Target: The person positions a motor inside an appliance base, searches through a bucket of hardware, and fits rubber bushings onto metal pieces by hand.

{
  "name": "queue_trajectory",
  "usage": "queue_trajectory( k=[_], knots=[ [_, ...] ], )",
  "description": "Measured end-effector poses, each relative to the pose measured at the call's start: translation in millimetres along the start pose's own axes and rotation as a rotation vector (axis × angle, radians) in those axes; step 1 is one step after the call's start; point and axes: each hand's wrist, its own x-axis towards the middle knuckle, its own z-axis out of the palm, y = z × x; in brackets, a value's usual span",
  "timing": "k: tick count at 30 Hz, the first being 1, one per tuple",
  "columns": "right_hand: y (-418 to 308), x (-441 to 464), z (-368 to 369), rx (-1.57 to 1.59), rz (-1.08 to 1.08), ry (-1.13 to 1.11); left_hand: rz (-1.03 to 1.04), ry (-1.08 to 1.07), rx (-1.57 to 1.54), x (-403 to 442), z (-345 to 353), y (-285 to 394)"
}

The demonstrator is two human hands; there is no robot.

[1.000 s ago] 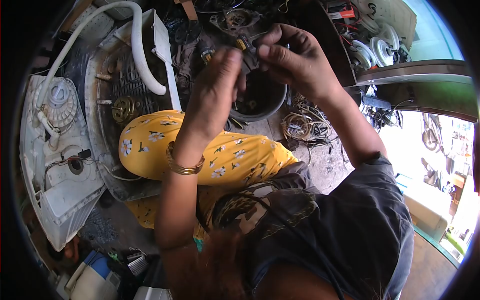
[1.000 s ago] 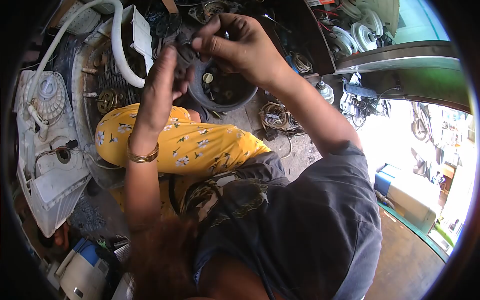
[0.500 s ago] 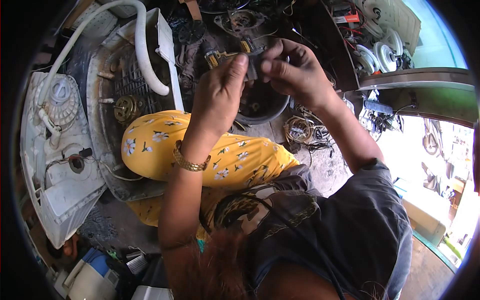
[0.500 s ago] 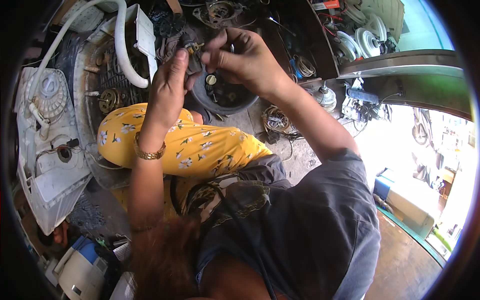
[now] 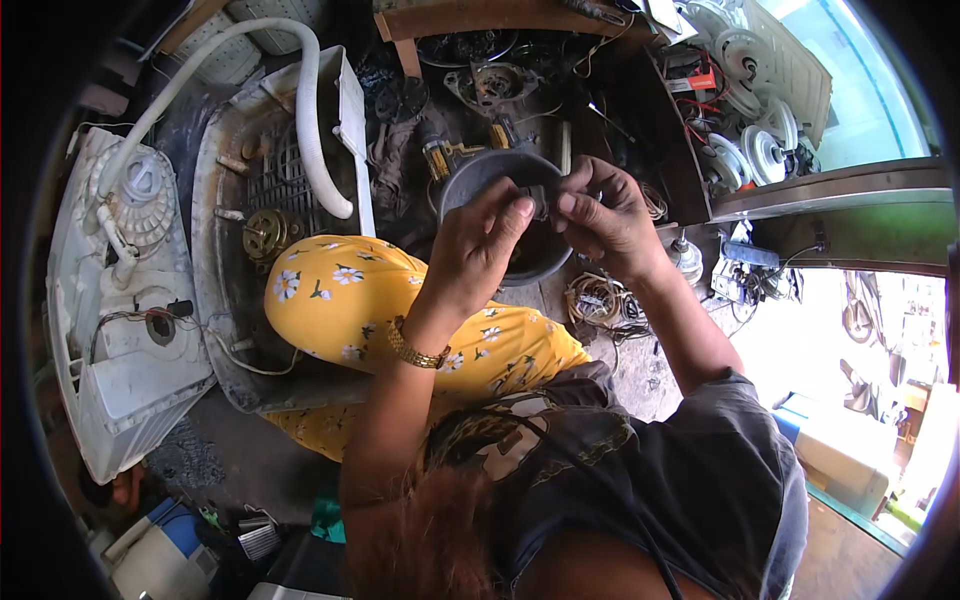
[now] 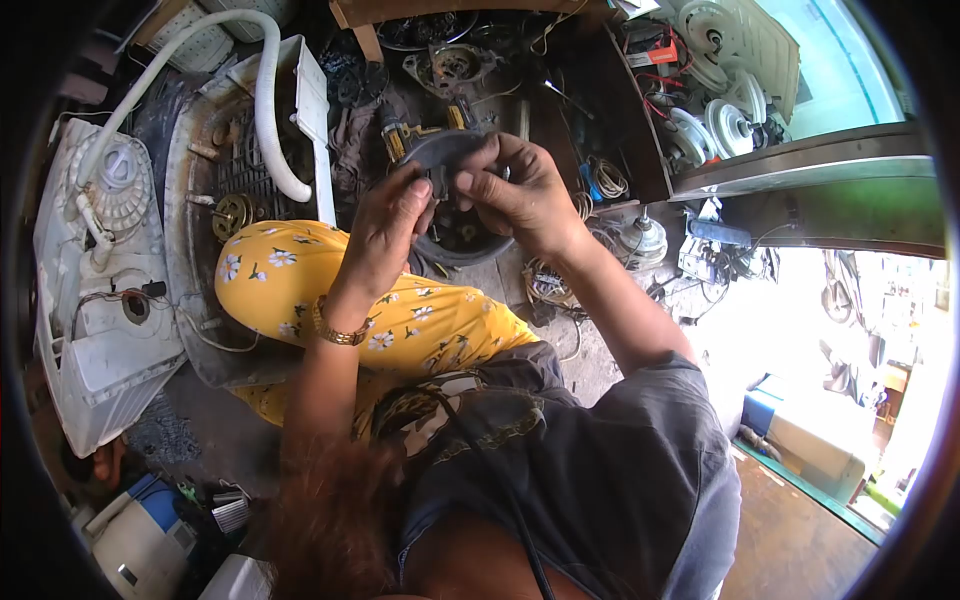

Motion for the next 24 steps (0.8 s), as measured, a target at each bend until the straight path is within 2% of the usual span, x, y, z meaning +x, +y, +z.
queue_trajectory(
  k=[1, 4, 7, 9, 11, 12, 14, 17, 19, 21, 24],
  knots=[
    [0, -1, 0, 0.048, 0.040, 0.020, -0.030, 0.028, 0.022, 1, 2, -1],
    [-2, -6, 2, 0.178, 0.139, 0.052, 0.314, 0.235, 0.165, -1, 21, 6],
    [4, -10, 5, -0.128, 0.009, 0.051, 0.110, 0.118, 0.107, -5, 16, -5],
    [3, -11, 6, -0.785, -0.376, 0.008, -0.134, 0.049, -0.057, -7, 15, -12],
    [-1, -14, 8, -0.854, -0.443, -0.082, -0.411, -0.037, -0.227, -8, 13, -11],
    [1, -14, 6, -0.766, -0.396, -0.049, -0.395, -0.039, -0.267, -9, 13, -11],
    [9, -13, -2, -0.587, -0.295, 0.016, -0.197, 0.033, -0.221, -14, 20, -4],
    [4, -13, -5, -0.057, 0.054, 0.050, 0.046, 0.077, -0.140, -15, 27, -10],
    [7, -13, -3, -0.015, 0.057, 0.040, 0.089, 0.064, -0.096, -16, 27, -13],
    [4, -14, -5, -0.069, 0.053, 0.006, 0.035, 0.032, -0.069, -16, 22, -13],
    [-1, -8, -11, -0.838, -0.601, -0.175, -0.364, -0.025, -0.303, -16, 10, -27]
  ],
)
